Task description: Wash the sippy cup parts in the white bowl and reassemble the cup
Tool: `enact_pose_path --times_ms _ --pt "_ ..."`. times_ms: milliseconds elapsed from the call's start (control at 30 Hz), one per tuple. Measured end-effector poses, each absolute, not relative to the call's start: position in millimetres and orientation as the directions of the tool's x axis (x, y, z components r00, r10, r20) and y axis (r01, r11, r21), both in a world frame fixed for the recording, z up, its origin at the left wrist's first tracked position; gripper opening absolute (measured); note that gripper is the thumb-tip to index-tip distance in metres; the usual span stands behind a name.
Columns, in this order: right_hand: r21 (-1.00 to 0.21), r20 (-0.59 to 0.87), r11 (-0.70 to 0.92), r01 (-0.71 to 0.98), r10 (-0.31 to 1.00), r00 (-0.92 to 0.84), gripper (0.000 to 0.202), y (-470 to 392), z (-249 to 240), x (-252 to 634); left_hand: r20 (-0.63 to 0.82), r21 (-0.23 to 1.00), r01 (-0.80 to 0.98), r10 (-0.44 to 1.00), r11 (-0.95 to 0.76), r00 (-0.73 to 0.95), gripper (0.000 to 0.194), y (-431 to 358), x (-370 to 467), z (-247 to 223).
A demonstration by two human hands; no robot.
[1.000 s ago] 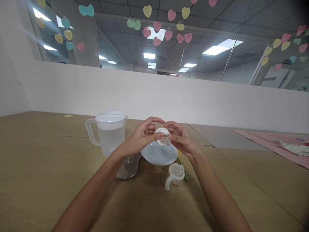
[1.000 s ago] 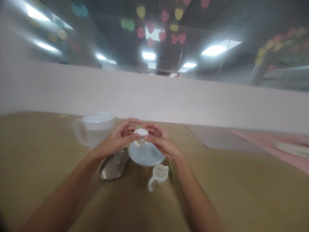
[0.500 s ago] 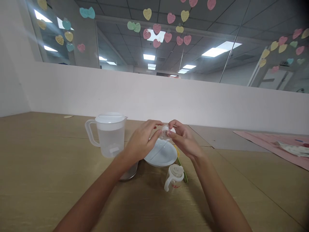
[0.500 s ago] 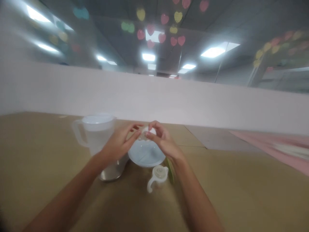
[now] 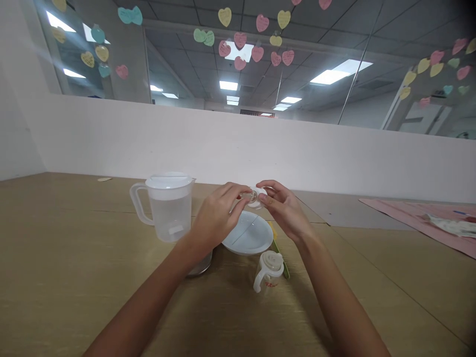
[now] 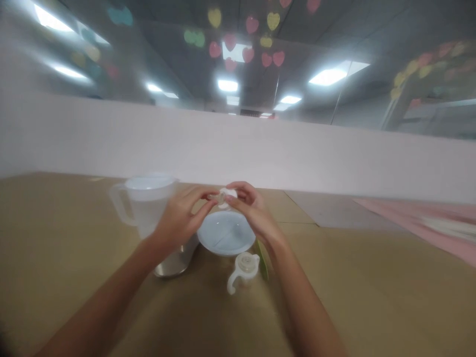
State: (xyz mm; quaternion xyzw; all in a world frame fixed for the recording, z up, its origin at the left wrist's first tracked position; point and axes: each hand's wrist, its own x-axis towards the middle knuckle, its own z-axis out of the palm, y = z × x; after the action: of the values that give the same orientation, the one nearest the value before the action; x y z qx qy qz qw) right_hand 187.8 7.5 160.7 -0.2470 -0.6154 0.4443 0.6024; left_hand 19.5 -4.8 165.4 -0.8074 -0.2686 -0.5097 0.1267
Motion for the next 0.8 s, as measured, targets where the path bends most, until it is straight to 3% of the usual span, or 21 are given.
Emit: enact_pose_path --times_ms 400,800 --pt "-0.885 0.457 0.434 -0.17 0.88 -0.133 0.034 6.0 160.9 190.4 0.902 0.009 0.6 0.266 -0.8 0.341 0.016 -3.2 15.0 167.7" --pt "-0.919 0.386 0.356 -0.167 0.897 -0.213 0.033 10.9 157.2 193.4 0.881 0.05 0.613 0.324 -0.788 0.345 0.016 1.1 14.2 165.8"
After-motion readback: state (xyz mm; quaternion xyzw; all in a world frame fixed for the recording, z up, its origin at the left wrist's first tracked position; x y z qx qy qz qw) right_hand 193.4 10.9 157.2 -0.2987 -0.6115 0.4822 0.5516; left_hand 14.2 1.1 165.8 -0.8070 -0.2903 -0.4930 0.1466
